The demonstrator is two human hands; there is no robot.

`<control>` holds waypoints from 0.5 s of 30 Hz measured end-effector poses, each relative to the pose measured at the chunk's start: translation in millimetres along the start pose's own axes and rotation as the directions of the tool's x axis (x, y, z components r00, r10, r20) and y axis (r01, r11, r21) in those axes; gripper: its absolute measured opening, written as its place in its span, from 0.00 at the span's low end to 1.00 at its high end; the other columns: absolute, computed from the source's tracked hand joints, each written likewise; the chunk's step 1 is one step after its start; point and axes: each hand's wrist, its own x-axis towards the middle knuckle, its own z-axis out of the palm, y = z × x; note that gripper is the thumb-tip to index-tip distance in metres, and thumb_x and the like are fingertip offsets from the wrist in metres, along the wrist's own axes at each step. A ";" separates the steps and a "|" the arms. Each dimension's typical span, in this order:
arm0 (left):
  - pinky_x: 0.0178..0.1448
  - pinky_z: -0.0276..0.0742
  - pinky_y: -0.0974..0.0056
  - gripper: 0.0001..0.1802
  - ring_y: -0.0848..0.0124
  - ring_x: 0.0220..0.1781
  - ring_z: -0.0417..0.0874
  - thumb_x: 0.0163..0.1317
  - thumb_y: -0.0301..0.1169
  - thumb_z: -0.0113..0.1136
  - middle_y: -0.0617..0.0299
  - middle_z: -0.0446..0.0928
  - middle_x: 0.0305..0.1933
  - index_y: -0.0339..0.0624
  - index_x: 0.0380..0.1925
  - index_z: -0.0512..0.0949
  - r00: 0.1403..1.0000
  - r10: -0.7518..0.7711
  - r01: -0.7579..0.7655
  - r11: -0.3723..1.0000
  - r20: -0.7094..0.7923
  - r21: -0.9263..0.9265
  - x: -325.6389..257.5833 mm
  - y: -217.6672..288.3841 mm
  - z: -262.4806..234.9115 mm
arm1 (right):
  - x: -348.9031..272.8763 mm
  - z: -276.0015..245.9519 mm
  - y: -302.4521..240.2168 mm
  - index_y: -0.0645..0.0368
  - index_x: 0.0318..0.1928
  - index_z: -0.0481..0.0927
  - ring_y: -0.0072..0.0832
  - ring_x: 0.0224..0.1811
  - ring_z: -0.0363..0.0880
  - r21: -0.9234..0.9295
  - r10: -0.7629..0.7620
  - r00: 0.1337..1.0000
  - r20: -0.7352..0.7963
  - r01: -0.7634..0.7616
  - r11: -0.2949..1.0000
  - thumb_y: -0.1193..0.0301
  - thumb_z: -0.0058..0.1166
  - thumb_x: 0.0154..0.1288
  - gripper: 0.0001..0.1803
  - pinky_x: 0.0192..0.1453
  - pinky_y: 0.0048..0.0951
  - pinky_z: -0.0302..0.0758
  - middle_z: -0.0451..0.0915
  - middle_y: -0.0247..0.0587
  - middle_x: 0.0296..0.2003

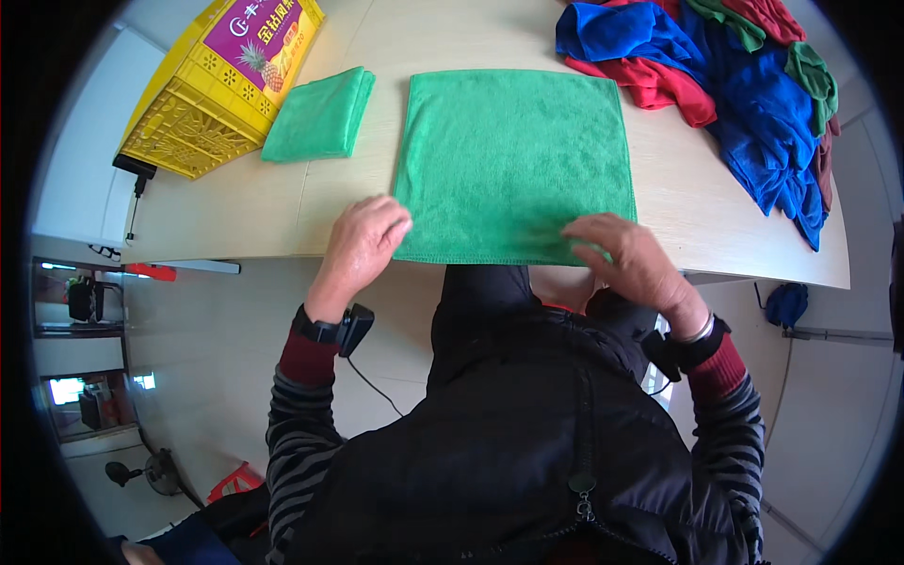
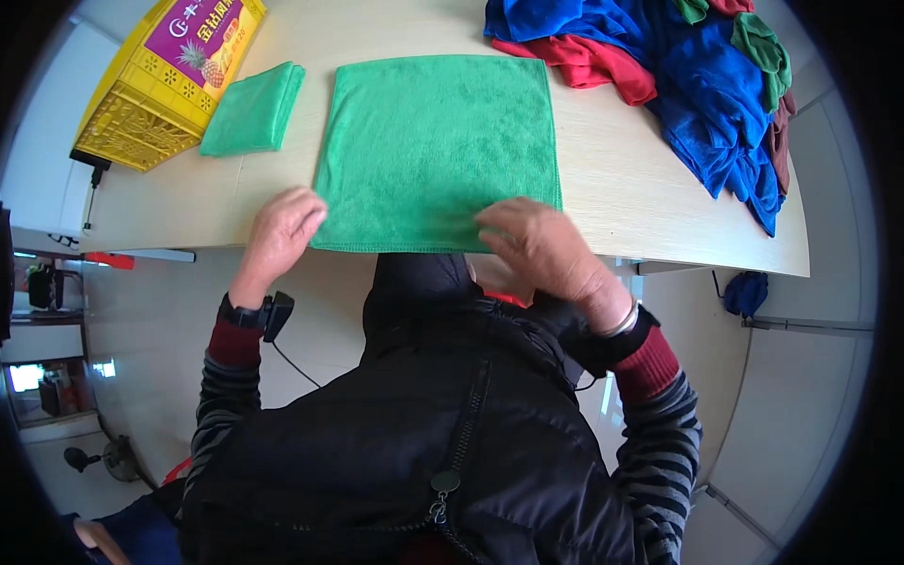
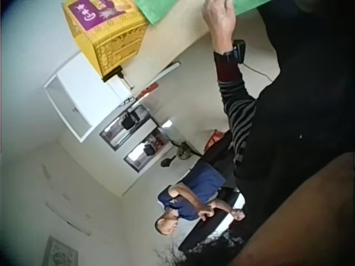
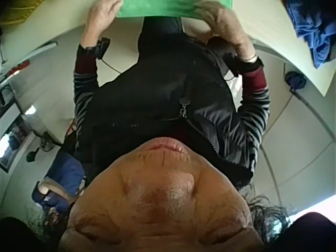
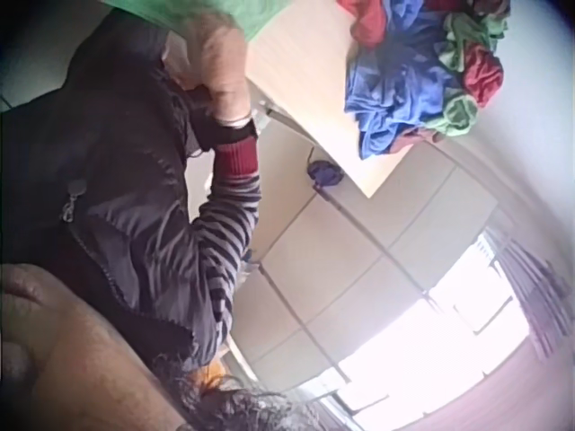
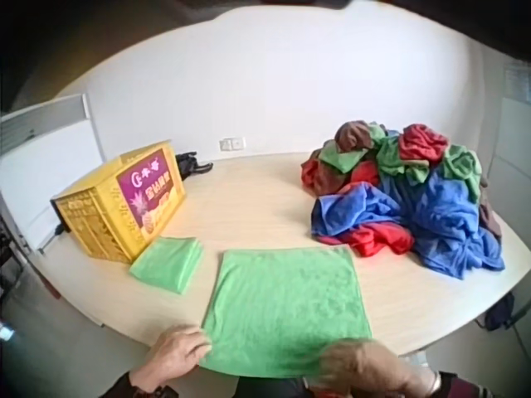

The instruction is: Folding various colored cloths on a table.

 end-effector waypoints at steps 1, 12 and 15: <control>0.67 0.71 0.53 0.20 0.50 0.65 0.74 0.67 0.33 0.61 0.50 0.73 0.64 0.39 0.56 0.77 0.999 -0.006 0.005 1.000 -0.045 -0.012 5.0 -5.1 -1.3 | 3.1 -7.9 -2.6 0.56 0.71 0.66 0.47 0.77 0.56 0.127 0.115 0.988 0.107 -0.129 0.983 0.63 0.57 0.70 0.32 0.78 0.49 0.56 0.62 0.47 0.73; 0.83 0.40 0.45 0.40 0.56 0.84 0.45 0.73 0.52 0.48 0.55 0.47 0.83 0.46 0.78 0.52 0.989 -0.110 0.080 0.959 0.095 0.272 25.7 -24.3 34.8 | 13.5 45.2 60.6 0.60 0.73 0.62 0.47 0.79 0.53 -0.401 0.041 0.869 -0.493 -0.268 0.876 0.51 0.47 0.74 0.36 0.80 0.50 0.51 0.58 0.51 0.75; 0.83 0.39 0.48 0.39 0.57 0.84 0.43 0.74 0.51 0.46 0.56 0.45 0.84 0.47 0.78 0.50 0.972 -0.165 0.102 0.939 0.169 0.328 28.9 -19.8 26.1 | 17.1 24.2 57.6 0.61 0.74 0.61 0.46 0.79 0.52 -0.377 0.119 0.872 -0.475 -0.324 0.868 0.49 0.46 0.75 0.37 0.81 0.50 0.50 0.57 0.51 0.76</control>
